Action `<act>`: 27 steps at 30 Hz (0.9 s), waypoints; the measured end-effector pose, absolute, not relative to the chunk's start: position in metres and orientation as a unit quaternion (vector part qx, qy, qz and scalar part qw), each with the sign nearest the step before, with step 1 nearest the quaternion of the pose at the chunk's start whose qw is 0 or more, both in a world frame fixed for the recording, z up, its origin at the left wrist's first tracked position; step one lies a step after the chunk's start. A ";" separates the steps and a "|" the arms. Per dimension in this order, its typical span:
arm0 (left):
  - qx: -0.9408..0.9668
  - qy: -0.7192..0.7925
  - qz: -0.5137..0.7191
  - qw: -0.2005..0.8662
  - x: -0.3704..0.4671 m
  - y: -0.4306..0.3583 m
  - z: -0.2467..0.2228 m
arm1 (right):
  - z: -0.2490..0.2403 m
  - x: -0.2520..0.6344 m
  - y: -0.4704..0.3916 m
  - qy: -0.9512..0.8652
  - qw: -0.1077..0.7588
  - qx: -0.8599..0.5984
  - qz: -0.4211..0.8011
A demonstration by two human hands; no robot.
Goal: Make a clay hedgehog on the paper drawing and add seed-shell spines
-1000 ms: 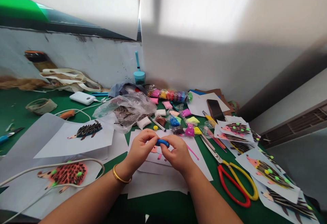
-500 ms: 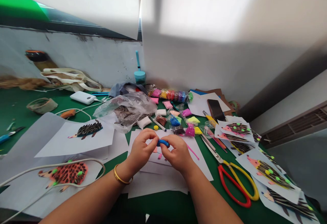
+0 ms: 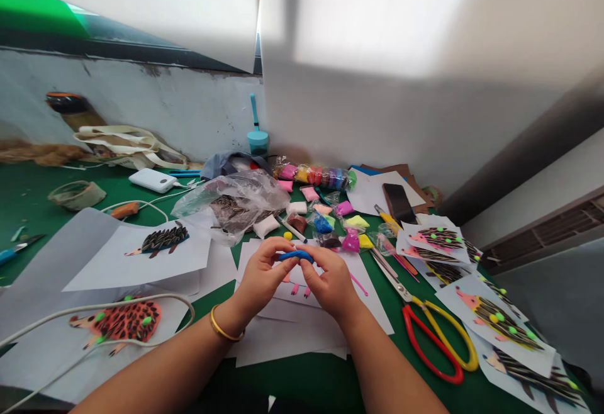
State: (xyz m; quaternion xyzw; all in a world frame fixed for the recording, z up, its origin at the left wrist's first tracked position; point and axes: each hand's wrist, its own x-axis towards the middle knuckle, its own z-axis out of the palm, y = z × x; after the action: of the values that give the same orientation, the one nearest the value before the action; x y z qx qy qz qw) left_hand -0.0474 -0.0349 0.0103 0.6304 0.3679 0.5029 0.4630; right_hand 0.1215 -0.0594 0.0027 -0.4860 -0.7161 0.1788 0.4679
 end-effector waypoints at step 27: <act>0.742 0.417 0.438 0.289 -0.049 -0.038 0.012 | 0.011 0.120 -0.062 -0.755 0.442 -0.481 -0.049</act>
State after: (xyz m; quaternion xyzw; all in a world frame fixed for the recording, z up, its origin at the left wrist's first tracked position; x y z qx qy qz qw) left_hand -0.0491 -0.0376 0.0118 0.7422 0.4170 0.4377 0.2892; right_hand 0.1205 -0.0623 0.0114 -0.4813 -0.7553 -0.0486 0.4421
